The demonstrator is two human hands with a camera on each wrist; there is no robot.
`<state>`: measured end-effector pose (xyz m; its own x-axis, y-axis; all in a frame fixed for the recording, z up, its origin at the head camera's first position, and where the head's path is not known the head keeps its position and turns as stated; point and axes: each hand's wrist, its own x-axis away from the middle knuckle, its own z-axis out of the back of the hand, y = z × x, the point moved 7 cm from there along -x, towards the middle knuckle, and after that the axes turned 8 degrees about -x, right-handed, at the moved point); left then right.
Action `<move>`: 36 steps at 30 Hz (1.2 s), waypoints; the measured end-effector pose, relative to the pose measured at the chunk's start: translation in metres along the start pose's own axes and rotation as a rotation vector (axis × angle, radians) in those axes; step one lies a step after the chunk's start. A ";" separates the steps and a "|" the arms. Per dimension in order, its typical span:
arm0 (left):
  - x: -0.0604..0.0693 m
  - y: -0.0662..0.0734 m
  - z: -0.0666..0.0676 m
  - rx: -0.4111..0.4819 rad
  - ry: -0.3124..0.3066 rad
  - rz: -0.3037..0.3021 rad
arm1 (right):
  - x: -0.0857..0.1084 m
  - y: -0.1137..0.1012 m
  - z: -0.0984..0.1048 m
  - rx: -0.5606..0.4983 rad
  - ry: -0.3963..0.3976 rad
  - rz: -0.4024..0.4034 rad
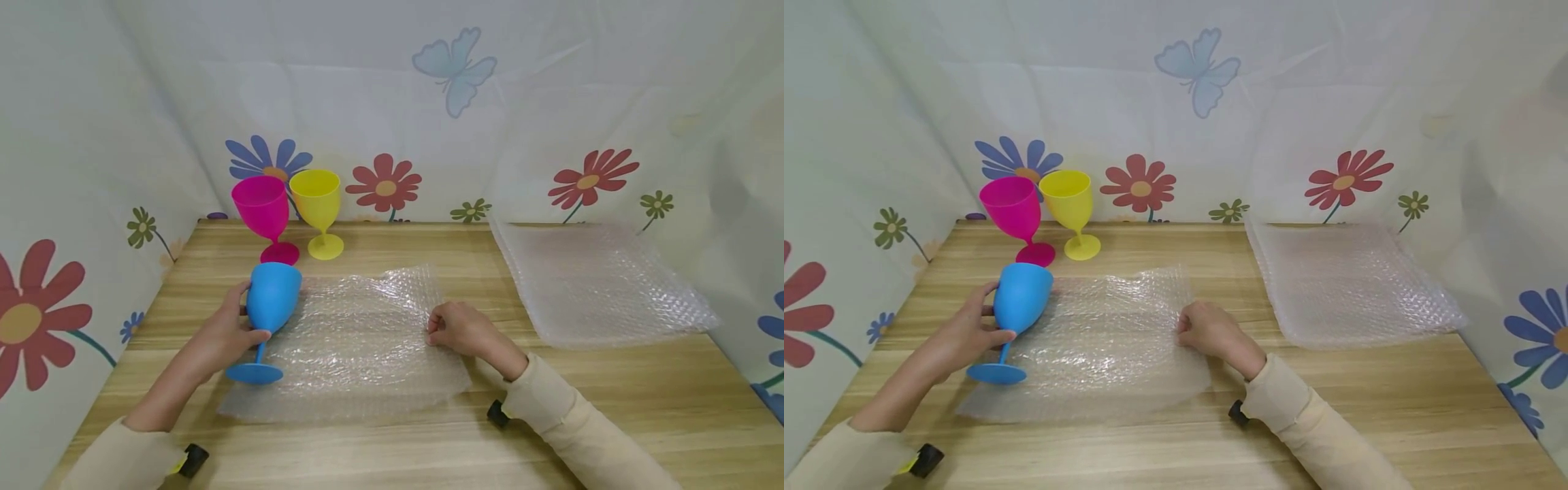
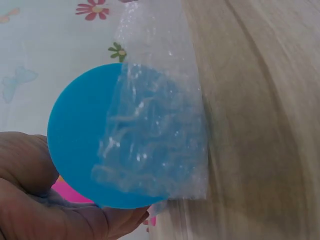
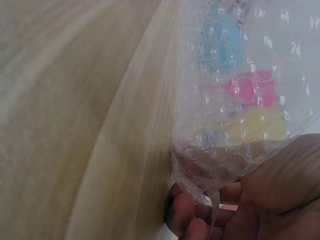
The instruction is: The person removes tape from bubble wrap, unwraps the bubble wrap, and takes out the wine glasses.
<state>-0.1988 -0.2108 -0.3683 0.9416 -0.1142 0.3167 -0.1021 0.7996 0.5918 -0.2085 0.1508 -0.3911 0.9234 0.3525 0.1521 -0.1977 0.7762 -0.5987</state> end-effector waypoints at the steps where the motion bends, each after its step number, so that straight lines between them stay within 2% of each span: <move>1: 0.000 0.002 0.000 -0.024 0.007 -0.005 | 0.000 0.000 0.000 0.001 0.000 0.001; 5: 0.000 0.009 0.001 -0.098 0.029 -0.015 | 0.000 0.000 0.001 0.000 -0.003 0.001; 9: -0.002 0.011 0.002 -0.154 0.059 0.004 | -0.001 0.000 0.001 0.002 -0.008 0.005; 16: -0.003 0.014 0.000 -0.209 0.062 0.025 | -0.002 0.000 -0.001 0.017 -0.005 -0.004; 20: -0.002 0.011 0.002 -0.248 0.112 0.020 | -0.001 -0.001 -0.001 0.029 -0.003 -0.001; 23: -0.002 0.010 0.005 -0.286 0.175 0.008 | -0.001 -0.001 -0.001 0.032 0.000 -0.006; 25: -0.004 0.009 0.007 -0.278 0.202 0.015 | 0.000 -0.001 0.000 0.034 0.003 -0.012; 28: -0.006 0.007 0.011 -0.239 0.205 0.041 | -0.001 -0.001 -0.001 0.035 0.007 -0.016; 32: -0.010 0.002 0.013 -0.173 0.146 0.080 | 0.001 -0.002 -0.001 0.036 0.008 -0.011; 36: -0.015 -0.005 0.013 -0.121 0.106 0.079 | 0.001 -0.003 -0.001 0.045 0.009 -0.010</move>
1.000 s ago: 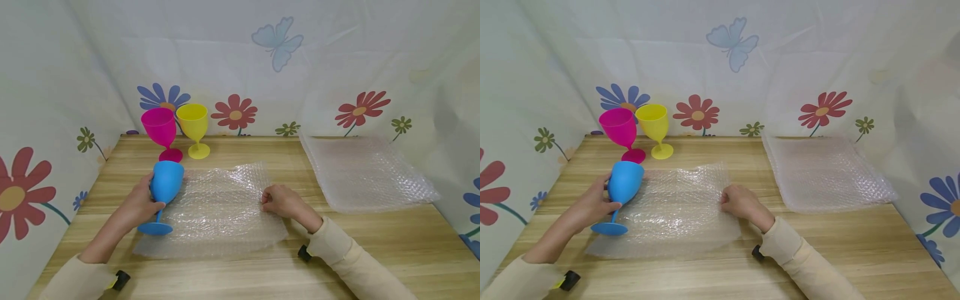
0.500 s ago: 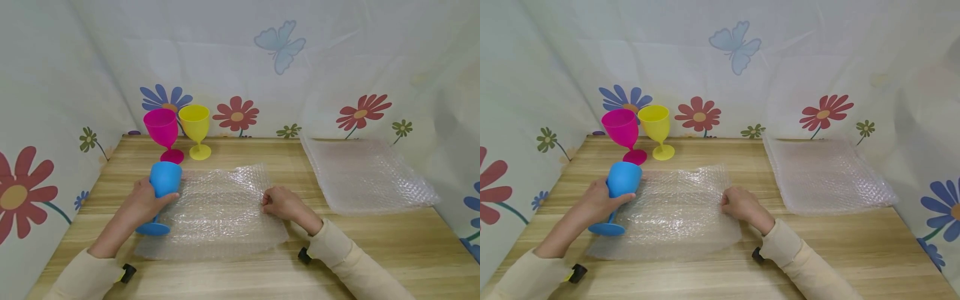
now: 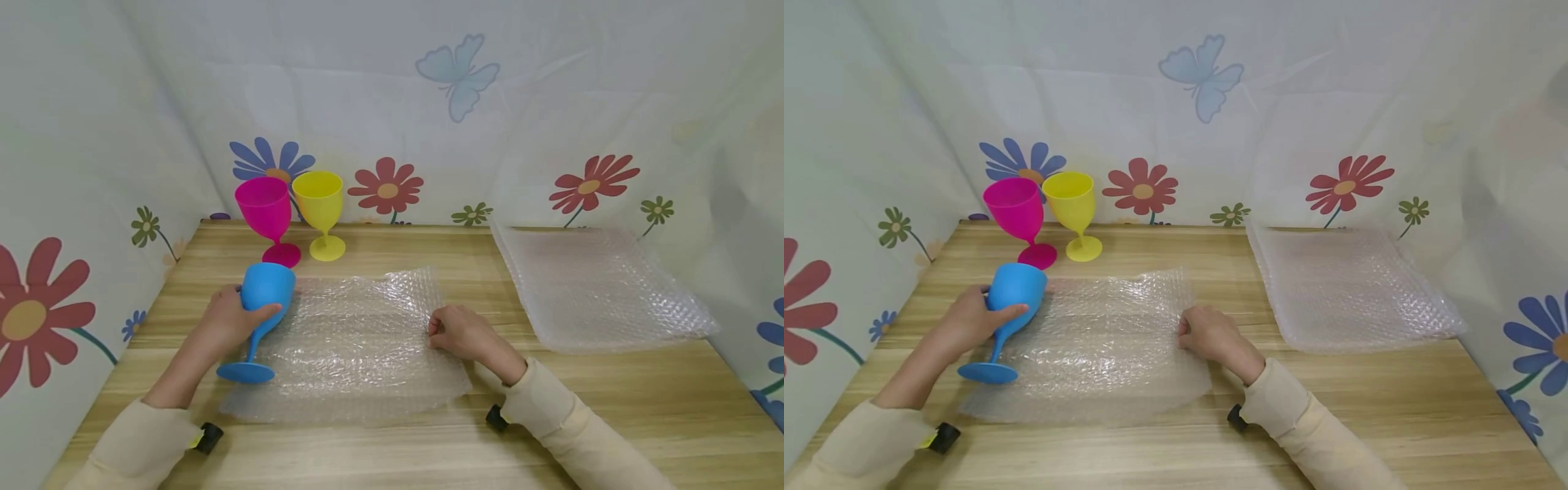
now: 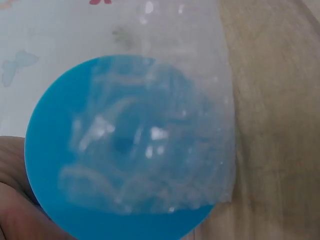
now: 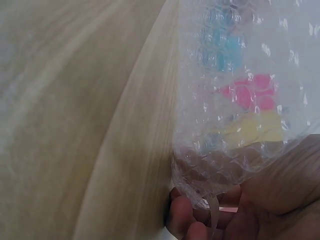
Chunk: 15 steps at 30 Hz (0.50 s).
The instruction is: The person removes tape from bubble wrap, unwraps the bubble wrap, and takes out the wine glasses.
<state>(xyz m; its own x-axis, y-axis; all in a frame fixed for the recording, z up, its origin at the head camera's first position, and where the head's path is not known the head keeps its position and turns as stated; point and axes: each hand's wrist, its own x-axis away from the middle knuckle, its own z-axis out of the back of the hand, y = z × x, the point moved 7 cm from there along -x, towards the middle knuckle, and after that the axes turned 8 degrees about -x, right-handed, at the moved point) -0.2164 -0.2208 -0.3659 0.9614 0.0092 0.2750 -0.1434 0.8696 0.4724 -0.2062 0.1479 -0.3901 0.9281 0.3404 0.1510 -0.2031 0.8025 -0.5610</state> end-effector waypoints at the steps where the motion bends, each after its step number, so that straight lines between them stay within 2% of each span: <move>1: -0.001 -0.002 0.000 0.016 -0.009 -0.002 | 0.000 0.000 0.000 0.002 0.001 -0.001; 9: -0.006 -0.013 -0.001 0.225 -0.106 0.001 | 0.000 0.000 -0.001 0.003 -0.006 -0.011; 15: -0.009 -0.012 0.000 0.266 -0.094 0.000 | -0.001 0.002 -0.001 0.013 -0.010 -0.022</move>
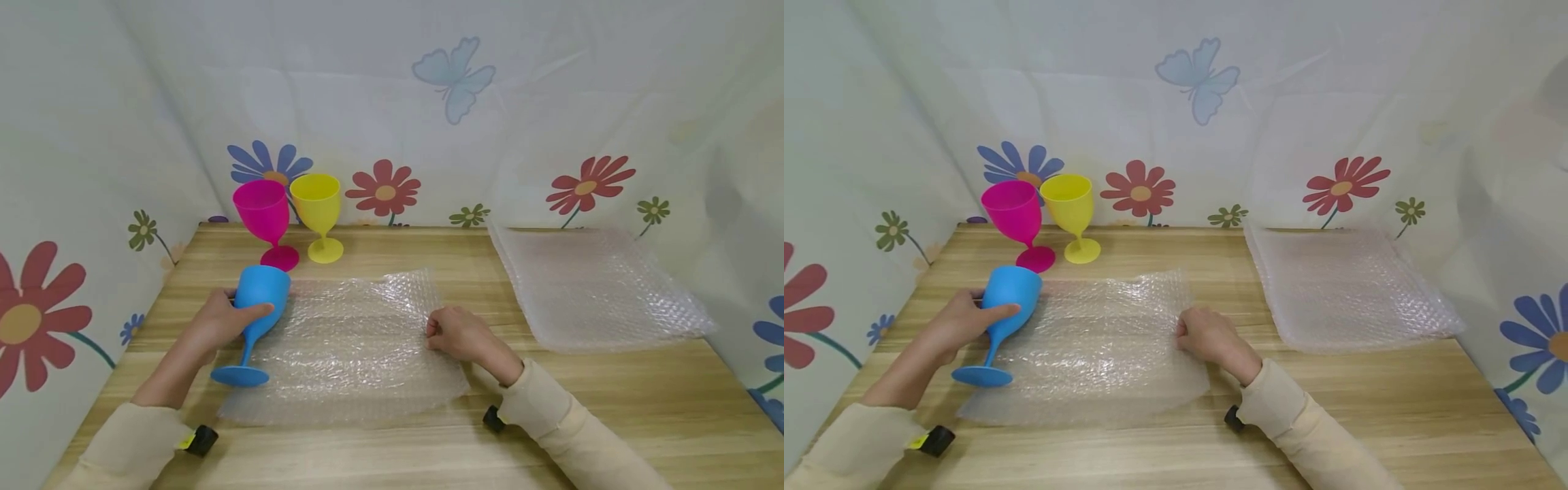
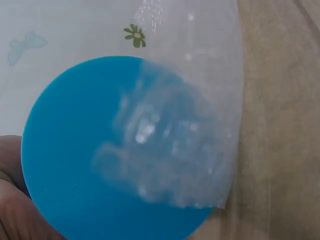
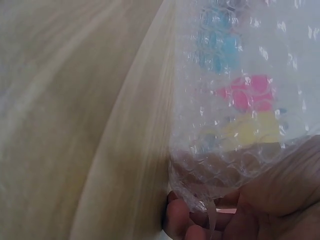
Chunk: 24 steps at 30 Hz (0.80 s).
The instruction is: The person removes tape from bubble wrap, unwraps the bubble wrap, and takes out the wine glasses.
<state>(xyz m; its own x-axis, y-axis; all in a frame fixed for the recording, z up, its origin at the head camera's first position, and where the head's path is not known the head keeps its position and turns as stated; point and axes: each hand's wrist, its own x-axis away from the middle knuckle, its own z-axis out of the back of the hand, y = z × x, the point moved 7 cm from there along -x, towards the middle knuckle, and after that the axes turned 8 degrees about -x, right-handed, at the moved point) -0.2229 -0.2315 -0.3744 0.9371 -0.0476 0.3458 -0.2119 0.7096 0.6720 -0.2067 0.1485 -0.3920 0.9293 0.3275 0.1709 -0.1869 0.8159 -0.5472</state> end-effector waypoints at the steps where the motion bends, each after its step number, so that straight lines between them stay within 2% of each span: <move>1: 0.000 0.000 0.000 0.003 0.003 0.000 | 0.000 0.000 0.000 0.006 0.000 0.003; 7: 0.004 0.000 0.000 0.046 0.024 -0.001 | -0.001 -0.001 -0.001 0.027 -0.013 -0.004; 16: 0.023 0.004 0.000 0.090 0.133 -0.030 | -0.001 -0.003 -0.001 0.037 -0.023 -0.007; 24: 0.040 0.004 0.000 0.097 0.119 -0.055 | 0.000 -0.005 -0.001 0.062 -0.010 -0.014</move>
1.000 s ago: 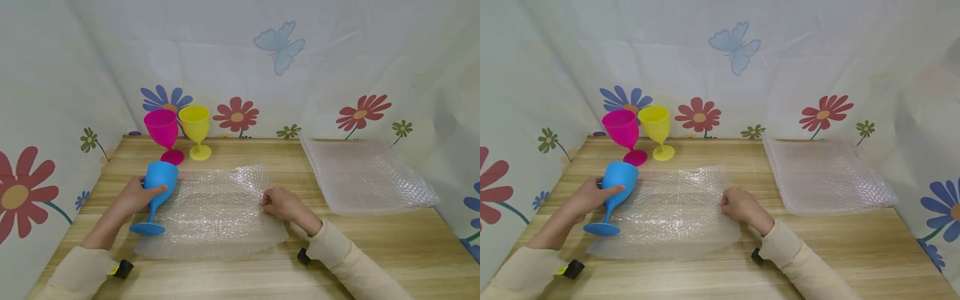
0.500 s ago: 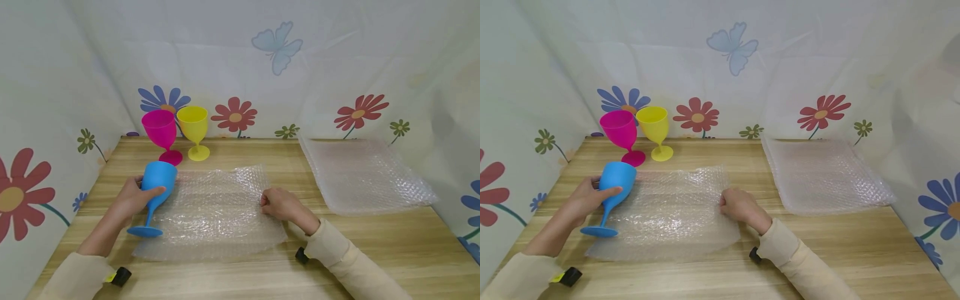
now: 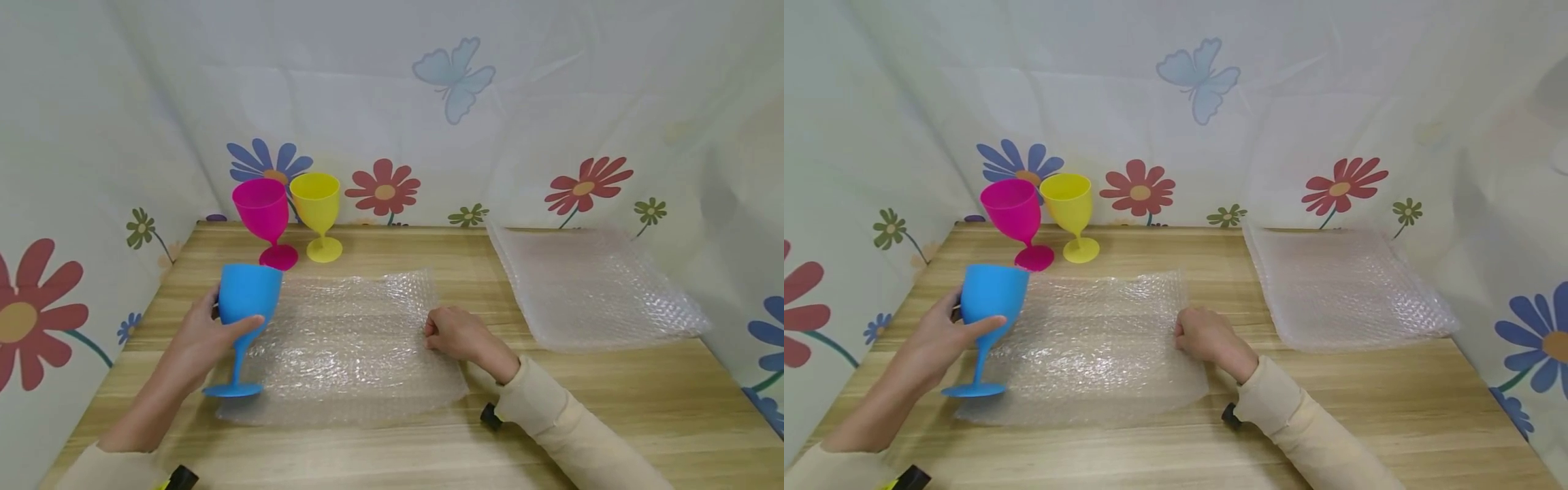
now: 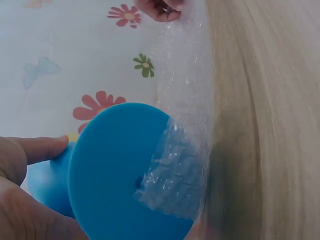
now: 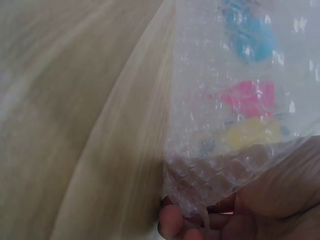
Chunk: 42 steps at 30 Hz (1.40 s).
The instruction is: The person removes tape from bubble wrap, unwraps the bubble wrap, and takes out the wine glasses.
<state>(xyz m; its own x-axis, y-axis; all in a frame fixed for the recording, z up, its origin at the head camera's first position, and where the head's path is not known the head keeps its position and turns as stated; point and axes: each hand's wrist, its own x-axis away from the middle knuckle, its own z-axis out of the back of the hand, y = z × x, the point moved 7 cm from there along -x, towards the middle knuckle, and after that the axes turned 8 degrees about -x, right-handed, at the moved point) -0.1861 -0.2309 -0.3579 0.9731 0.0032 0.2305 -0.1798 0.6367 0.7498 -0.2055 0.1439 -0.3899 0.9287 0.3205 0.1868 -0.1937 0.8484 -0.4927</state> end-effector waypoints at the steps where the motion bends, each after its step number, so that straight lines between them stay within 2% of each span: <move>1: 0.002 0.001 0.000 0.007 -0.005 -0.005 | 0.000 0.000 0.000 0.002 0.004 0.001; 5: 0.008 0.003 0.001 0.045 -0.015 -0.029 | -0.002 -0.001 0.001 0.009 -0.005 0.003; 11: 0.015 0.000 0.003 0.059 -0.039 -0.006 | -0.002 -0.002 0.002 0.018 -0.023 0.009; 15: 0.020 -0.001 0.006 0.083 -0.051 -0.016 | -0.002 -0.003 0.002 0.028 -0.026 0.025; 22: 0.030 -0.002 0.018 0.131 -0.038 -0.013 | -0.002 -0.006 0.003 0.055 -0.049 0.040; 26: 0.034 -0.002 0.029 0.114 -0.016 -0.028 | -0.002 -0.007 0.002 0.064 -0.057 0.047; 29: 0.038 -0.001 0.039 0.099 0.015 -0.050 | -0.002 -0.008 0.001 0.067 -0.068 0.053; 34: 0.042 0.000 0.053 0.138 0.105 -0.097 | -0.002 -0.008 0.001 0.067 -0.073 0.052; 42: 0.036 0.005 0.065 0.116 0.227 -0.092 | -0.002 -0.009 0.001 0.076 -0.064 0.048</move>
<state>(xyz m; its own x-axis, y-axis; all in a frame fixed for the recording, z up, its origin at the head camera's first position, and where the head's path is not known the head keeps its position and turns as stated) -0.1617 -0.2782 -0.3058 0.9912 0.1302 0.0228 -0.0913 0.5497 0.8303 -0.2063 0.1361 -0.3857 0.8961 0.3856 0.2198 -0.2632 0.8603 -0.4365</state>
